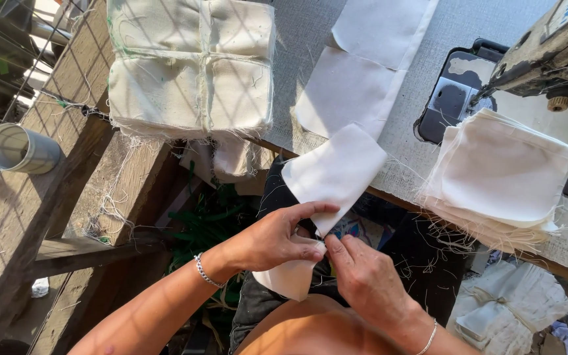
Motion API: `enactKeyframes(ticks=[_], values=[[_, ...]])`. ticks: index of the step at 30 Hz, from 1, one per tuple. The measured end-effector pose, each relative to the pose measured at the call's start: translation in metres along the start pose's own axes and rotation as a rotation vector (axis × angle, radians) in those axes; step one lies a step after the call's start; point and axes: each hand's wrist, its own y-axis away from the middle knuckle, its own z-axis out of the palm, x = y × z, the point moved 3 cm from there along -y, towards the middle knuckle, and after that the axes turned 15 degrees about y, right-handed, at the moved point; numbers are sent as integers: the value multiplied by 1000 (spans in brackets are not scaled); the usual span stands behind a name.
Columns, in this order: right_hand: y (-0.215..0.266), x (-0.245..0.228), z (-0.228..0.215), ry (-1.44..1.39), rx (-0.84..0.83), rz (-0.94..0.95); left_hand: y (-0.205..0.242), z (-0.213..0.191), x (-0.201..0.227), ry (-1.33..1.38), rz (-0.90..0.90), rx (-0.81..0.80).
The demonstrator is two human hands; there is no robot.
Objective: Using thread snips to separate individual fabric pieces from a continuous chain and stacking them on a sewing table.
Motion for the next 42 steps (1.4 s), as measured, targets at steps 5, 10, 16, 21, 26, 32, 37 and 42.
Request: enactKeyframes(ticks=[5, 10, 16, 21, 26, 32, 37, 42], values=[[8, -2, -1, -68, -45, -6, 29, -10, -7, -46, -38, 32], [16, 26, 17, -197, -74, 170, 80, -30, -59, 481, 1, 107], [-10, 28, 34, 168, -80, 104, 118, -40, -113, 271, -305, 148], [-15, 9, 30, 161, -26, 24, 134, -38, -89, -49, -412, 50], [-10, 4, 29, 151, -14, 20, 125, -35, -85, -72, -389, -55], [-9, -3, 31, 167, -18, -13, 118, -25, -81, -201, -445, -94], [1, -4, 45, 248, -97, -62, 115, -18, -81, -330, -479, -222], [22, 0, 59, 150, -176, 0, 117, -18, -79, -456, -507, -233]])
